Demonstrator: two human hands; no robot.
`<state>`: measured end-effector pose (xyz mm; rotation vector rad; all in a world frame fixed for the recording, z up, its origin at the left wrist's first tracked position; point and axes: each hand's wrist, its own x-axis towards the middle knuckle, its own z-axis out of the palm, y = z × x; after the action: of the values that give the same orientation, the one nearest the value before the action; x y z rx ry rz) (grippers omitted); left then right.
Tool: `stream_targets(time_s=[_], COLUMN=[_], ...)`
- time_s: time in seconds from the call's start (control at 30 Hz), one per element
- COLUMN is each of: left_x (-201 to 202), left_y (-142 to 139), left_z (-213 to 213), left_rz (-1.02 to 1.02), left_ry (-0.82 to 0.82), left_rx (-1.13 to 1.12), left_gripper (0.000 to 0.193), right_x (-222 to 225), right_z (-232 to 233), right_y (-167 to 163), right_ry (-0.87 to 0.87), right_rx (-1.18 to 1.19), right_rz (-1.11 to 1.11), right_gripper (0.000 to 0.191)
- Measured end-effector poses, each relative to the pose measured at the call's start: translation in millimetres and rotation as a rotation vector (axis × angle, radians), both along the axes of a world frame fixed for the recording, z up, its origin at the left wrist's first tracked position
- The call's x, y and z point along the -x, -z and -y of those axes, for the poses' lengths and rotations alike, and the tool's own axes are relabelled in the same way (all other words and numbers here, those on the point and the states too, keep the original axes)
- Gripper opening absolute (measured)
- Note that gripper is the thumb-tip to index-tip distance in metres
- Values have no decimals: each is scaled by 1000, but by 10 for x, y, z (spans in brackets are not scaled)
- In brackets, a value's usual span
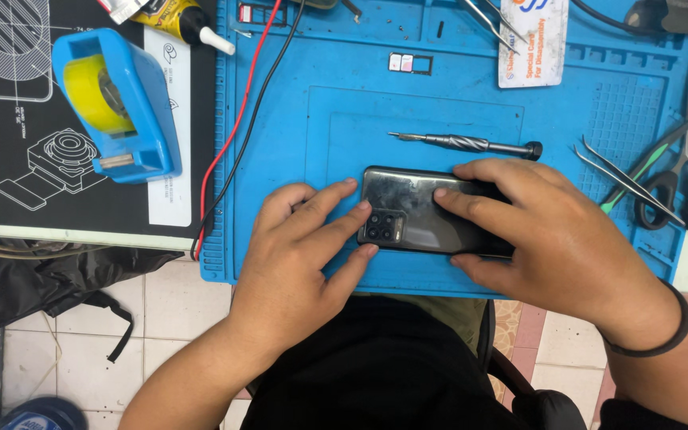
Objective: The person reassembles a smartphone by placing the back cover, then cleans the screen with a wipe. They apply adhesive along the phone's edge using a tube. The phone is handled throughout the process.
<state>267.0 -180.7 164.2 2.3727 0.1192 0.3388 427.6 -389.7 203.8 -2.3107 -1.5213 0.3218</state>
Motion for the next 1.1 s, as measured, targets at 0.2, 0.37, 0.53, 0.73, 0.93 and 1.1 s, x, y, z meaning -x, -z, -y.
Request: stream_targets(time_s=[0.2, 0.37, 0.53, 0.73, 0.93, 1.1], left_x=[-9, -12, -52, -73, -142, -124], left_y=[-6, -19, -15, -42, -47, -51], left_z=[-35, -62, -46, -94, -224, -293], left_rz=[18, 30, 50, 35, 20, 24], left_ry=[43, 83, 101, 130, 163, 194], left_rx=[-49, -88, -162, -142, -18, 3], left_gripper=[37, 43, 44, 45, 45, 36], right_x=[22, 19, 49, 72, 103, 179], right_z=[2, 8, -8, -3, 9, -34], right_y=[27, 30, 29, 32, 50, 44], right_ry=[20, 22, 26, -19, 1, -16], right_rx=[30, 38, 40, 11, 11, -51], right_rz=[-3, -25, -29, 15, 23, 88], right_gripper=[66, 66, 54, 52, 53, 50])
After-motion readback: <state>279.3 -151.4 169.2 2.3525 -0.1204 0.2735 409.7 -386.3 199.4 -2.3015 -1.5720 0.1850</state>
